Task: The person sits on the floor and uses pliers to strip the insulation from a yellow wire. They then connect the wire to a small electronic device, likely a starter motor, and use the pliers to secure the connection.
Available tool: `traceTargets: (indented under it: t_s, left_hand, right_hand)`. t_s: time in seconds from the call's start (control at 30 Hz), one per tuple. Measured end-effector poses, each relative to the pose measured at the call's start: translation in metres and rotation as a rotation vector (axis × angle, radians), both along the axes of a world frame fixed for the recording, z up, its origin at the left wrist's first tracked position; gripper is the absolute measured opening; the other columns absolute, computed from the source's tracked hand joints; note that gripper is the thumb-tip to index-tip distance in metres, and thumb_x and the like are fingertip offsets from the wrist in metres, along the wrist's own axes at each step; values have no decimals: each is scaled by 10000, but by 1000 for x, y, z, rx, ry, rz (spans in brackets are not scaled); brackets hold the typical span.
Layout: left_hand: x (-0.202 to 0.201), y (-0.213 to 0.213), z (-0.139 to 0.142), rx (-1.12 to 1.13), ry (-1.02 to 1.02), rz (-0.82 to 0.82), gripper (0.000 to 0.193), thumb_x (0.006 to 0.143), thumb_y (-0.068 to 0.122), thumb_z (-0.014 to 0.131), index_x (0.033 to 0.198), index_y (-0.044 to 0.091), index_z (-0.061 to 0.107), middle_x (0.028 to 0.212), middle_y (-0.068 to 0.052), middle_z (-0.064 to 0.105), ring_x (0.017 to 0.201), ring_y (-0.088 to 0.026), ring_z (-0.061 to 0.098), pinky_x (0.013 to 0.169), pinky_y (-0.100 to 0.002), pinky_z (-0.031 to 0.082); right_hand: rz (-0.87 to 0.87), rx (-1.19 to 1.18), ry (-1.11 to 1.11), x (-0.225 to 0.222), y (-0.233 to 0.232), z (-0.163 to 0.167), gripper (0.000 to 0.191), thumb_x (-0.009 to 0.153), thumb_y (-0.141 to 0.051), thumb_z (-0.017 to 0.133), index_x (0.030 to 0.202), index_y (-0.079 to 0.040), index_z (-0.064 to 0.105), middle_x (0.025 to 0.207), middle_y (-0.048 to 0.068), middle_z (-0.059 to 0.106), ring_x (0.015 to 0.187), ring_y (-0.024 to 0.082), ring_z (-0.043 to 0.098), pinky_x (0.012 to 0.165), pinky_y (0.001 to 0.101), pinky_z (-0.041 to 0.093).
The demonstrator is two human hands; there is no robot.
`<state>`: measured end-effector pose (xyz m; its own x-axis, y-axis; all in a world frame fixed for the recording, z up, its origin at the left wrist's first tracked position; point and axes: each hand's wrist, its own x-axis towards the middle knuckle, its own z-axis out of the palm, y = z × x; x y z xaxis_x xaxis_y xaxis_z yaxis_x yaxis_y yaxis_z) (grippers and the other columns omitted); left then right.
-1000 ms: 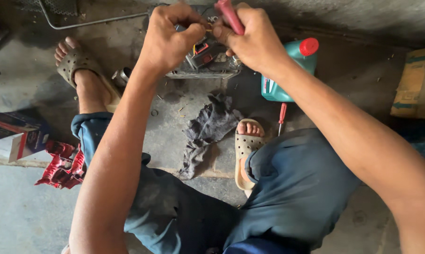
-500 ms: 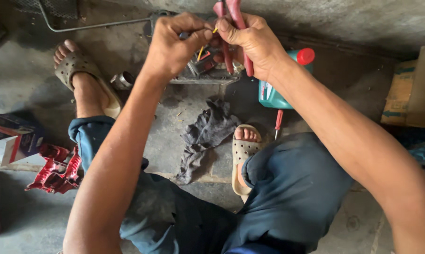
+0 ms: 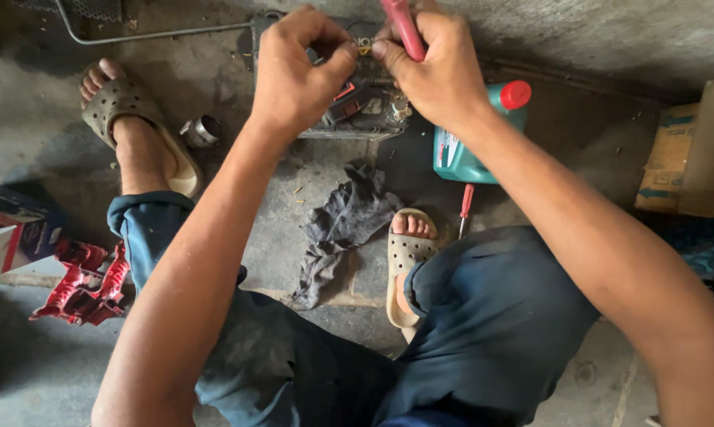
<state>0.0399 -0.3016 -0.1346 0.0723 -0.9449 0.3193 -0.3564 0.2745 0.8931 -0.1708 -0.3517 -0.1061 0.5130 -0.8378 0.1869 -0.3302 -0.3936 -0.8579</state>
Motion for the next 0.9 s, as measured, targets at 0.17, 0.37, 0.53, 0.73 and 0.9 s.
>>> traceTargets:
  t_s: [0.17,0.37,0.53,0.73,0.9]
  left_hand:
    - [-6,-1,-4,24,64,-51,137,922,103,767,968,-22,731,895,-97,734,797,-139,691,741,-302,562]
    - [-6,-11,-8,150,383,-25,111,1007,110,685,1034,4,707,864,2,685,805,-69,611,726,-262,521]
    - [-6,-14,-9,357,584,58,158,995,212,650,1027,65,699,839,39,662,761,-32,616,590,-221,512]
    - [-10,-13,-7,345,686,145,154,993,231,645,1004,82,683,833,51,652,735,-39,615,572,-221,509]
    - [-11,-15,-7,328,776,204,167,1000,251,648,1005,87,678,795,49,621,709,-39,587,561,-226,503]
  right_hand:
    - [-19,-129,-2,-7,-2,-10,143,1012,-55,779,1064,49,696,969,92,694,859,146,683,758,326,545]
    - [-28,377,-156,-12,4,1,402,848,54,607,1243,46,678,1228,126,675,911,153,710,641,303,556]
    - [21,662,-123,-9,12,3,521,780,102,592,1298,59,626,1114,155,686,808,158,677,556,313,550]
    - [79,745,-145,-3,18,0,607,751,108,525,1345,24,617,1145,136,686,780,162,667,601,316,563]
    - [65,751,-111,0,19,1,648,737,94,527,1370,-10,615,1167,114,688,779,141,641,661,303,552]
